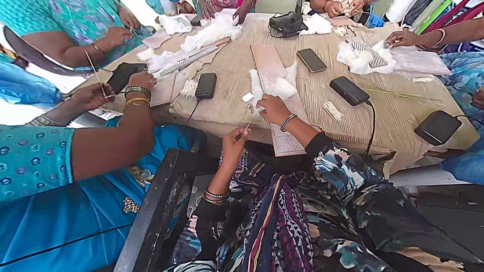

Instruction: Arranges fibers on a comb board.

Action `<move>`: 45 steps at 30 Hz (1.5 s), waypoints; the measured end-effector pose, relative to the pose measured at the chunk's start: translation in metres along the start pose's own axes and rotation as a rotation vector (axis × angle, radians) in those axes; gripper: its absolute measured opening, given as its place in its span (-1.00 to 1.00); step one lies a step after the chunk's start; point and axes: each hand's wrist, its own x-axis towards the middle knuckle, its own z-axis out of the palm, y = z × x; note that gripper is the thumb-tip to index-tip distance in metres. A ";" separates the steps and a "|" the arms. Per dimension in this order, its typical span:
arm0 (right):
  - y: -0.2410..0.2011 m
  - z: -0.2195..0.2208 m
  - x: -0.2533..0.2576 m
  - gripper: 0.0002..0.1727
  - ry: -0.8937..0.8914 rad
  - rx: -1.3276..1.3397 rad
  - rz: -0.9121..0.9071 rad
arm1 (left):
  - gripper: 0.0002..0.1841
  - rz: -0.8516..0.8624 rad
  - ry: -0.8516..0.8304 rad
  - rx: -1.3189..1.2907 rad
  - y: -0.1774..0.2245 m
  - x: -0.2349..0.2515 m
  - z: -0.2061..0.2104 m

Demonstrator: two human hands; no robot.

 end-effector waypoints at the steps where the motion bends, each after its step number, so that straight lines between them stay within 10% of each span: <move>1: 0.001 0.003 -0.002 -0.82 0.042 0.028 -0.014 | -0.86 -0.007 0.006 -0.012 -0.001 0.000 -0.001; 10: -0.008 -0.021 -0.075 -0.92 0.213 1.031 0.202 | -0.63 -0.020 -0.116 -0.398 0.007 0.017 0.017; 14: -0.014 -0.025 -0.080 -0.85 0.257 1.221 0.260 | -0.90 -0.031 -0.191 -0.552 0.020 0.020 0.043; 45: 0.032 -0.032 -0.121 -0.87 0.422 1.188 0.374 | -0.77 -0.070 -0.152 -0.387 0.035 0.016 0.085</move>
